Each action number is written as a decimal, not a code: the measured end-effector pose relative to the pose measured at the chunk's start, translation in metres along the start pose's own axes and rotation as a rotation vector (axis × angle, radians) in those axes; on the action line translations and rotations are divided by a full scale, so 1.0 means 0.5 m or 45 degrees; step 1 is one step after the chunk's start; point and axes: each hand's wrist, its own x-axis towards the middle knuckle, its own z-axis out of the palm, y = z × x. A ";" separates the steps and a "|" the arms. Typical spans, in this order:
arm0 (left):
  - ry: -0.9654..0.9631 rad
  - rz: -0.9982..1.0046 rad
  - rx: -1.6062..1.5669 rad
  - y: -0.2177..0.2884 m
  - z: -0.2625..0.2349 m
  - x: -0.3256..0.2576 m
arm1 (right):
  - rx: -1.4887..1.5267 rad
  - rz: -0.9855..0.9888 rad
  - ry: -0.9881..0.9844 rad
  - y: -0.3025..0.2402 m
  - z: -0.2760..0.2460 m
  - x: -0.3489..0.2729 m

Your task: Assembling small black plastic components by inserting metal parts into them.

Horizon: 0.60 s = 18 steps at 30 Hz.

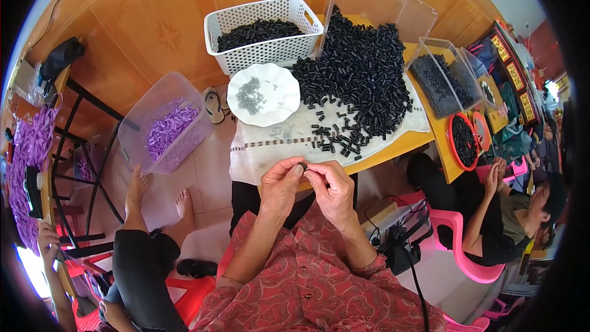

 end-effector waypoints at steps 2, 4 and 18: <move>0.016 0.023 0.025 0.000 0.010 0.000 | 0.008 0.007 0.005 -0.006 -0.002 -0.001; 0.033 -0.008 -0.001 0.005 0.020 0.001 | 0.017 0.017 0.008 -0.004 -0.005 -0.005; -0.072 -0.166 -0.191 0.020 0.049 0.003 | 0.921 0.477 -0.013 0.011 -0.036 -0.020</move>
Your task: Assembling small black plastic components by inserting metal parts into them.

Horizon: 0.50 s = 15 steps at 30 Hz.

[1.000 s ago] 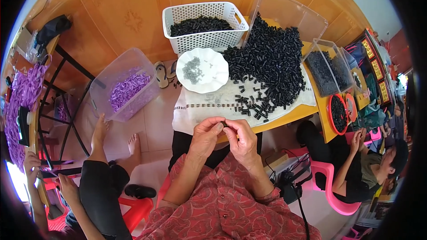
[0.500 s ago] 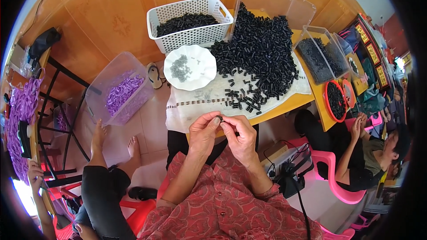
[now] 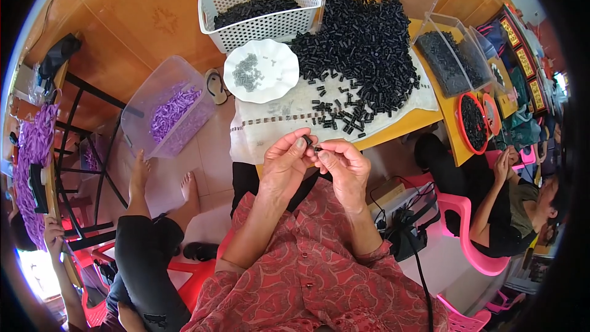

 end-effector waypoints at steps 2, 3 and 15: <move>0.003 -0.010 -0.001 -0.005 0.003 -0.003 | -0.006 -0.022 0.019 0.001 -0.004 -0.002; -0.004 -0.009 -0.007 -0.007 0.004 -0.004 | 0.004 -0.022 0.025 0.001 -0.006 -0.002; -0.011 0.045 0.115 -0.020 0.024 0.005 | 0.003 -0.139 0.073 -0.003 -0.013 0.001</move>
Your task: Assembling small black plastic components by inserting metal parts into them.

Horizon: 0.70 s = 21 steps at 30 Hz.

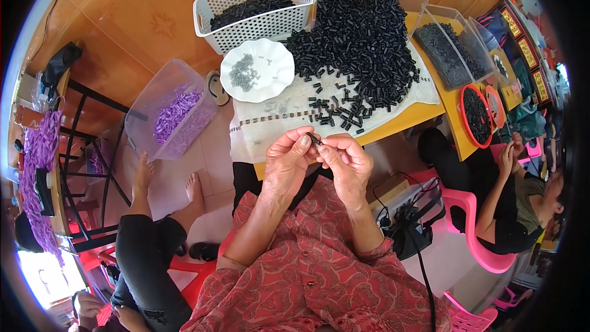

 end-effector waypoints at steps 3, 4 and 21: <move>0.008 0.020 0.043 -0.002 0.003 0.002 | -0.016 -0.013 -0.013 0.002 -0.003 0.000; 0.011 0.029 0.056 -0.003 0.003 0.003 | -0.015 -0.024 -0.010 0.003 -0.003 0.001; 0.024 -0.062 -0.018 -0.005 -0.002 0.021 | -0.116 -0.119 0.001 0.004 0.000 0.010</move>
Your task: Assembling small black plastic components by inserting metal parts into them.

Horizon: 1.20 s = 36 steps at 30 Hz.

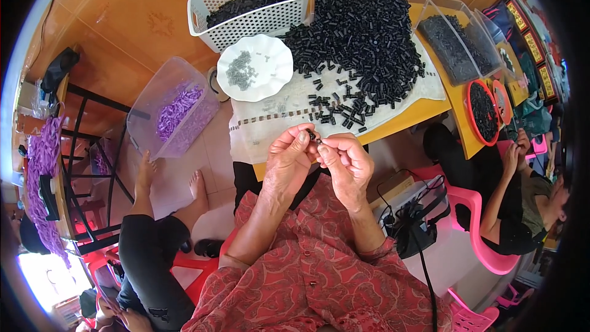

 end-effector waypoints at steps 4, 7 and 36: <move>0.016 -0.013 0.007 -0.003 0.000 0.003 | 0.028 -0.011 -0.003 0.004 -0.002 0.002; 0.024 0.004 0.024 -0.009 -0.004 0.004 | -0.012 -0.007 0.003 0.007 -0.005 0.002; 0.018 0.175 0.293 -0.012 -0.010 -0.007 | -0.643 -0.315 -0.035 -0.010 -0.014 0.013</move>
